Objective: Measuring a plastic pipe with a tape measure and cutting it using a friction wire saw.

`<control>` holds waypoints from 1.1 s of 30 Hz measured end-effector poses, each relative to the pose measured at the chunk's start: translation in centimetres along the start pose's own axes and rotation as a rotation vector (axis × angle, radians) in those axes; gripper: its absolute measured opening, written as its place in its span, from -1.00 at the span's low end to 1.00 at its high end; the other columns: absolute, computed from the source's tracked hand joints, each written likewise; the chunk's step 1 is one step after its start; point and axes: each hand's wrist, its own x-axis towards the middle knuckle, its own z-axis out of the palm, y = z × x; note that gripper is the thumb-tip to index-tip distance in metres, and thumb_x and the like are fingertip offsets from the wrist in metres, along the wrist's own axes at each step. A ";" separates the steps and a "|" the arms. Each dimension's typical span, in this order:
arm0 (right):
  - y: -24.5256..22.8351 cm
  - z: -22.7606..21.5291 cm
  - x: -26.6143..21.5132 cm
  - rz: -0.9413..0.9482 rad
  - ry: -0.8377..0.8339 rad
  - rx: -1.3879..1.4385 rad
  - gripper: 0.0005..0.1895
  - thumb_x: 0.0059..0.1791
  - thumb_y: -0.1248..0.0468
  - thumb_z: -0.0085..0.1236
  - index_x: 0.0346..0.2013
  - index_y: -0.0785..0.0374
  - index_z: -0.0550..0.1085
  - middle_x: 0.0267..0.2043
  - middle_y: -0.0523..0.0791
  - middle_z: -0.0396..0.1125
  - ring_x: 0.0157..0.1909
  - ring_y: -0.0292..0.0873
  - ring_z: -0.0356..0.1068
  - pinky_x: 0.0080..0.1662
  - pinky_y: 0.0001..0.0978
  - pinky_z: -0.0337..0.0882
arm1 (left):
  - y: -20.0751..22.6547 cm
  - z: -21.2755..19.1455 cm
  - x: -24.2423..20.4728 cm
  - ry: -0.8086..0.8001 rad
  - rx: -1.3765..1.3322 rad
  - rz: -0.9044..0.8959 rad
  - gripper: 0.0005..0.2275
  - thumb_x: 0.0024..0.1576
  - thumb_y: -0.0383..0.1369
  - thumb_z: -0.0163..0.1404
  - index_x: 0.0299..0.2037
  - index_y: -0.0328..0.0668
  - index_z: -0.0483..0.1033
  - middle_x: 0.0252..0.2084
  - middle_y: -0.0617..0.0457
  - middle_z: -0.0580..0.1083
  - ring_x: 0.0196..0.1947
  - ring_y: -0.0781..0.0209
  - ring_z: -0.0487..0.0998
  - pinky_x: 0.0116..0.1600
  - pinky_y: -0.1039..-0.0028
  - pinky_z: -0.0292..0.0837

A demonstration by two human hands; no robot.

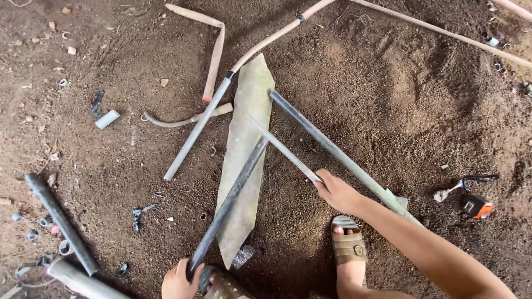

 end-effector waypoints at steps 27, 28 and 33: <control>-8.8 1.6 5.5 0.018 -0.110 -0.800 -0.52 0.20 0.31 -0.09 0.37 0.47 0.13 -0.56 -0.14 0.36 -0.59 -0.12 0.34 0.24 0.02 0.43 | -1.6 -2.2 1.4 -0.018 0.101 -0.064 -0.56 0.16 0.08 0.09 -0.01 -0.09 0.55 -0.23 0.12 0.68 -0.28 0.20 0.75 -0.06 0.33 0.69; -8.7 1.7 5.6 -0.023 -0.131 -0.860 -0.32 0.15 0.34 0.02 0.49 0.57 0.02 -0.54 -0.08 0.41 -0.56 -0.09 0.38 0.34 0.08 0.38 | -1.4 -2.5 1.5 -0.006 0.123 -0.058 -0.55 0.12 0.12 0.11 -0.03 -0.04 0.57 -0.18 0.19 0.69 -0.16 0.24 0.76 0.17 0.25 0.66; -9.1 1.3 5.5 0.043 -0.118 -0.740 -0.52 0.19 0.38 -0.05 0.39 0.44 0.15 -0.61 -0.20 0.24 -0.60 -0.16 0.31 0.42 0.12 0.26 | 2.8 -9.3 9.1 0.111 0.020 0.078 -0.78 0.26 -0.15 0.04 -0.03 0.02 0.63 0.02 0.17 0.67 0.07 0.21 0.67 0.33 0.18 0.54</control>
